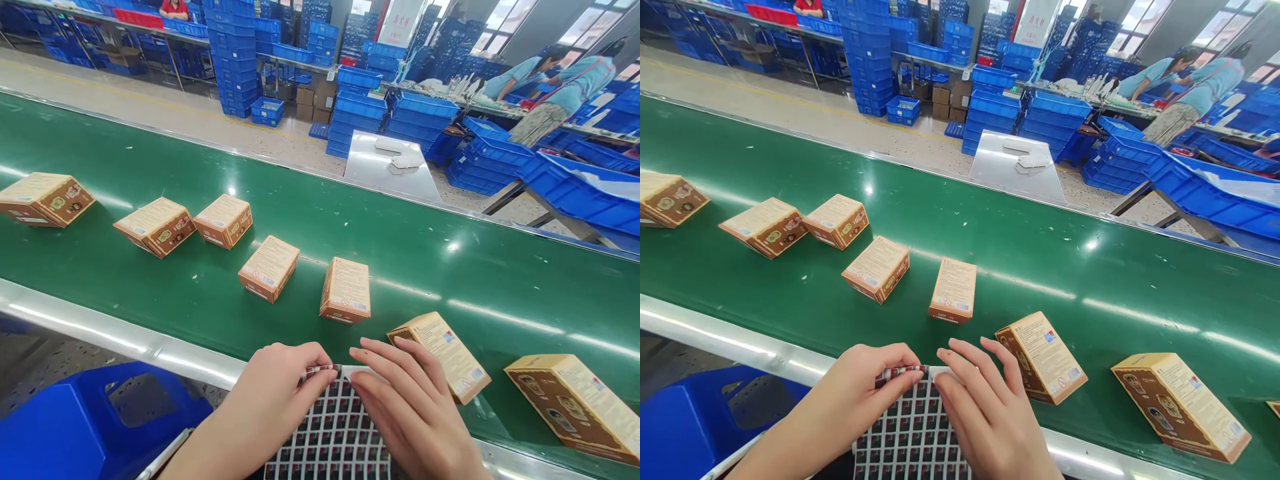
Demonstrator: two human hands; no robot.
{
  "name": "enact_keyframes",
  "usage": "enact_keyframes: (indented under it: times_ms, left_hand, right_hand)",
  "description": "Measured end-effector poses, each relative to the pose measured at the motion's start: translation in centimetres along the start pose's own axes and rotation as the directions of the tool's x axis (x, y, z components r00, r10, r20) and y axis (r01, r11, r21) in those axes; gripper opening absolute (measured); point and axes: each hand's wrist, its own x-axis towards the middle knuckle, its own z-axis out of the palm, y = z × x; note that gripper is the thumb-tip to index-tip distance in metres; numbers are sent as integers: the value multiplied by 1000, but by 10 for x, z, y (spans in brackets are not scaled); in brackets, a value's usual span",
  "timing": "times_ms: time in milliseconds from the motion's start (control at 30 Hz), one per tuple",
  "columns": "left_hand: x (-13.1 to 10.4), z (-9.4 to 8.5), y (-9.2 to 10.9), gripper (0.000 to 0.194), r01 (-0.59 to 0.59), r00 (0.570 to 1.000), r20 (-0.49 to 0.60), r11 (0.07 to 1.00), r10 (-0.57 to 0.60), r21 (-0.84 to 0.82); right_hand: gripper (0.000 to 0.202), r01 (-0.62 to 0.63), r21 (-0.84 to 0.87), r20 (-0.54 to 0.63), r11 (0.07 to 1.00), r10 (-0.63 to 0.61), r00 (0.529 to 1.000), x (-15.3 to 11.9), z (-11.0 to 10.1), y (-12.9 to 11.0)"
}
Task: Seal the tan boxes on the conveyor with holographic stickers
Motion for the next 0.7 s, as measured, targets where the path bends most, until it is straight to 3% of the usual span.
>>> enact_keyframes:
  times_ms: [67,100,167,233,300,400,500,600,700]
  left_hand:
    - [5,-1,-4,19,-54,998,-17,998,54,16]
    - [8,-1,-6,16,-120,993,-19,992,121,36]
    - [18,0,-9,13,-285,959,12,955,285,89]
    - [31,5,-10,13,-401,916,67,906,395,138]
    - [44,12,-9,14,-440,898,105,881,427,173]
    - [56,21,-5,13,-438,899,130,874,419,212]
    - [57,26,-1,13,-434,900,155,872,408,226]
    - [53,26,1,12,-449,892,167,866,420,220]
    - [53,27,0,11,-458,886,183,863,425,215]
  right_hand:
    - [13,-246,205,-5,947,253,968,2,2,11]
    - [8,-396,332,0,856,419,908,5,5,20]
    - [10,-591,567,28,574,703,710,13,13,43]
    - [22,-594,728,45,343,840,540,22,24,70]
    - [31,-544,808,48,225,896,442,29,35,92]
    - [35,-512,850,95,122,922,377,32,44,109]
    - [35,-493,868,139,51,930,341,29,44,106]
    - [34,-496,867,126,49,942,312,27,40,98]
    - [34,-545,832,78,104,951,300,27,39,92]
